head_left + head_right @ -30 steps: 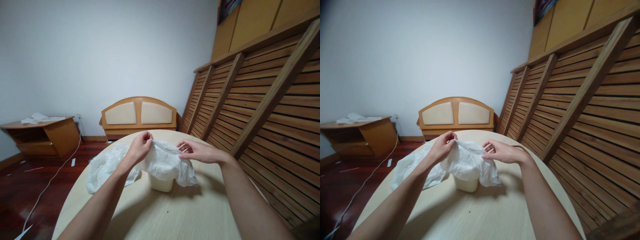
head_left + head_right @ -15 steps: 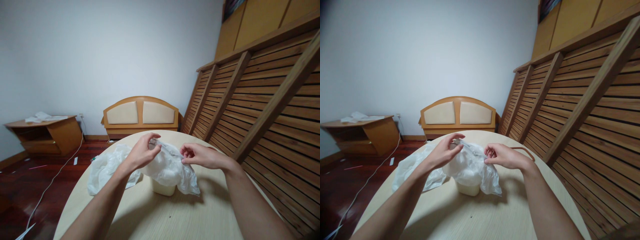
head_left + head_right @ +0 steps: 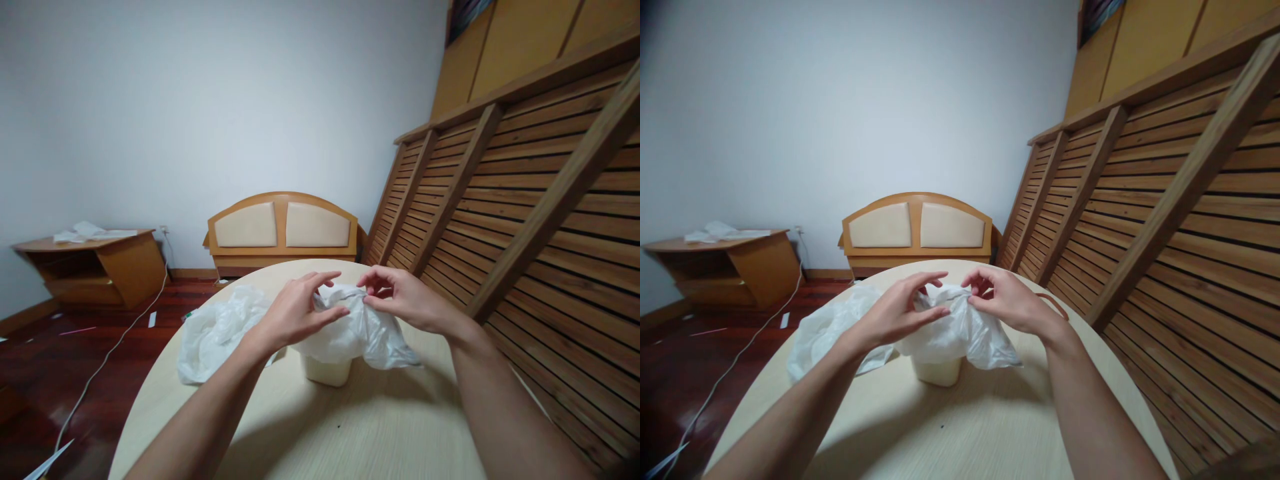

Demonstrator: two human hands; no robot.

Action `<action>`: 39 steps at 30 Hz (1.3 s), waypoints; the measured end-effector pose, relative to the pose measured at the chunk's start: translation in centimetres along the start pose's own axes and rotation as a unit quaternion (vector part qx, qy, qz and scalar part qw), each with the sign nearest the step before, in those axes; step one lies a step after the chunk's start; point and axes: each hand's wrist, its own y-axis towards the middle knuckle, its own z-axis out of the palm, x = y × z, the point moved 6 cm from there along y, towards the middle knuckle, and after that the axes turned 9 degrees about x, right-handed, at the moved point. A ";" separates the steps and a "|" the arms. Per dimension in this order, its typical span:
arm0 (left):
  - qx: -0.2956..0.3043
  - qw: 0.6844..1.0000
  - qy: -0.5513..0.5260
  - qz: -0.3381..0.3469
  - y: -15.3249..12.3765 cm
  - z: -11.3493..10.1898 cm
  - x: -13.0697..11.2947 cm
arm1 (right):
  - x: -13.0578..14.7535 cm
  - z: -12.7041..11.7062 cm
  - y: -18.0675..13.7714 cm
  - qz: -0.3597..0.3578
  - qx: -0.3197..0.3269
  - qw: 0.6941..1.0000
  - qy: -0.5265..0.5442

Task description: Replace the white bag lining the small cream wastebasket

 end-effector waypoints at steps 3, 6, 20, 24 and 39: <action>0.011 1.000 -0.026 -0.005 0.0 0.7 -0.6 | 1.5 0.9 0.1 -0.036 -0.005 0.998 0.047; 0.016 0.998 -0.050 -0.025 0.2 1.3 -0.3 | 2.2 1.4 -0.2 -0.039 0.007 0.997 0.062; 0.025 0.989 -0.124 -0.073 -0.3 -0.7 2.0 | -1.4 -1.3 -2.0 0.134 -0.037 0.989 0.042; 0.014 0.991 -0.045 -0.126 -1.2 -2.5 3.1 | -2.0 -2.8 -2.0 0.124 -0.118 0.981 0.087; -0.016 0.947 -0.321 -0.024 0.3 -0.5 1.2 | 3.9 4.2 0.9 -0.022 -0.077 0.995 0.065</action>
